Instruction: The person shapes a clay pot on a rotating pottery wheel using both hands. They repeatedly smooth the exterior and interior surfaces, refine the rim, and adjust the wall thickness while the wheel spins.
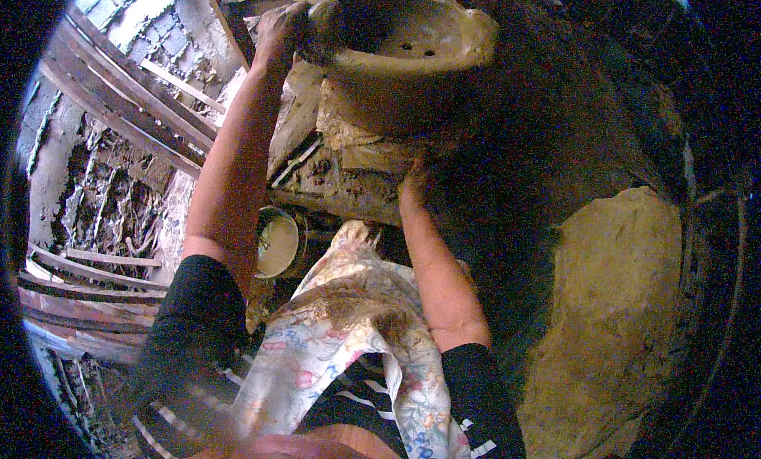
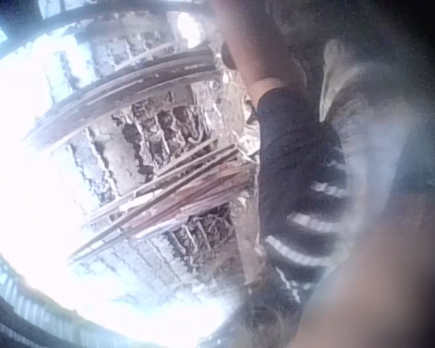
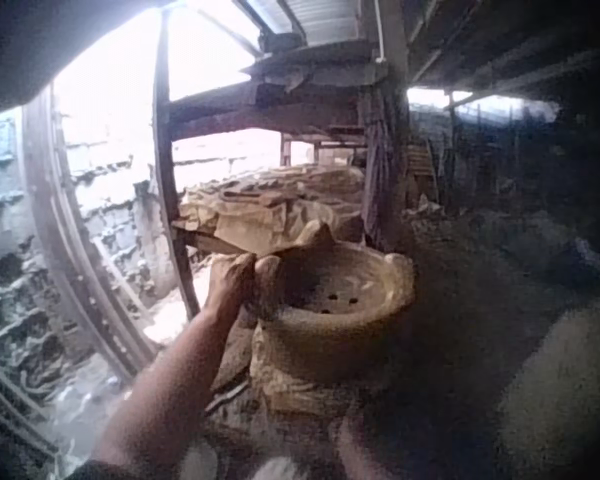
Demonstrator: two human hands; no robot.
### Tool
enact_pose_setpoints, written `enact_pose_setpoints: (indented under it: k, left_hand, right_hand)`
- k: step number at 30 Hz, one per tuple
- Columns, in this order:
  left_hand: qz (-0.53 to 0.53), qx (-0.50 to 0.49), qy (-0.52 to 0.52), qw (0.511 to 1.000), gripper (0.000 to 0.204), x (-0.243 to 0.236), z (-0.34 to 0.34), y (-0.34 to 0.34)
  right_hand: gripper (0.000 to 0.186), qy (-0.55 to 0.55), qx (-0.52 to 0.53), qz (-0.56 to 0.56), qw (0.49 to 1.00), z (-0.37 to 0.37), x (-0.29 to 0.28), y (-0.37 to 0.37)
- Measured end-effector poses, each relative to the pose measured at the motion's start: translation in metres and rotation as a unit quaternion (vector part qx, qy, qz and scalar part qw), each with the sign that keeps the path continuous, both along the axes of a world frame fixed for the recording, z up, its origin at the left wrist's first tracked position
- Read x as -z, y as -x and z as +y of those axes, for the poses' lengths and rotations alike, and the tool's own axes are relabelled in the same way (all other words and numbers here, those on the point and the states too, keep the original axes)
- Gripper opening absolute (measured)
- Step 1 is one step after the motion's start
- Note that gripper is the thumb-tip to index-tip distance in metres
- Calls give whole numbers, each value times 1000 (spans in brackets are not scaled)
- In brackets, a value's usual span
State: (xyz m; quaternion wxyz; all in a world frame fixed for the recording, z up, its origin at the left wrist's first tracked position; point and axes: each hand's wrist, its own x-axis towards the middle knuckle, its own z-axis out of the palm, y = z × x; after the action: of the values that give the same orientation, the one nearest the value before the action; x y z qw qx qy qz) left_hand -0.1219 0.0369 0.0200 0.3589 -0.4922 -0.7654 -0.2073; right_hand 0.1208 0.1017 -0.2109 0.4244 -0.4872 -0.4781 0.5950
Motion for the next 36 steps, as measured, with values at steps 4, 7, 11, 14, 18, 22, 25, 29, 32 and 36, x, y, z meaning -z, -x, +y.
enact_pose_setpoints:
  k: [4,7,11,14,18,22,25,29,32,36]
  left_hand:
    - [-73,57,-111,989,20,-3,18,-13]
    - [-205,112,8,972,30,-32,24,-30]
    - [109,259,135,950,32,-45,-4,-47]
    - [227,297,64,925,32,-30,-25,-64]
    - [138,231,-68,961,32,-25,-48,-79]
    - [-125,107,167,972,53,-13,-64,-82]
    - [-175,120,170,962,68,15,-56,-82]
    - [-308,200,40,929,71,49,-40,-90]
    - [-349,256,-59,899,72,56,-33,-111]
    - [-383,286,-55,877,75,44,-15,-155]
  right_hand:
    - [58,-131,-18,-149,980,10,18,-2]
    - [61,-157,33,-71,984,14,33,8]
    - [65,-116,33,-124,985,12,30,14]
    - [66,-87,13,-105,991,5,16,0]
    - [68,-119,23,-108,987,0,6,3]
    - [71,-113,24,-91,989,2,11,-1]
    - [72,112,-106,60,986,8,6,-13]
    - [75,112,-104,167,974,9,-16,-26]
    - [75,109,-125,146,975,6,-32,-24]
    - [76,80,-134,125,980,-4,-31,-17]
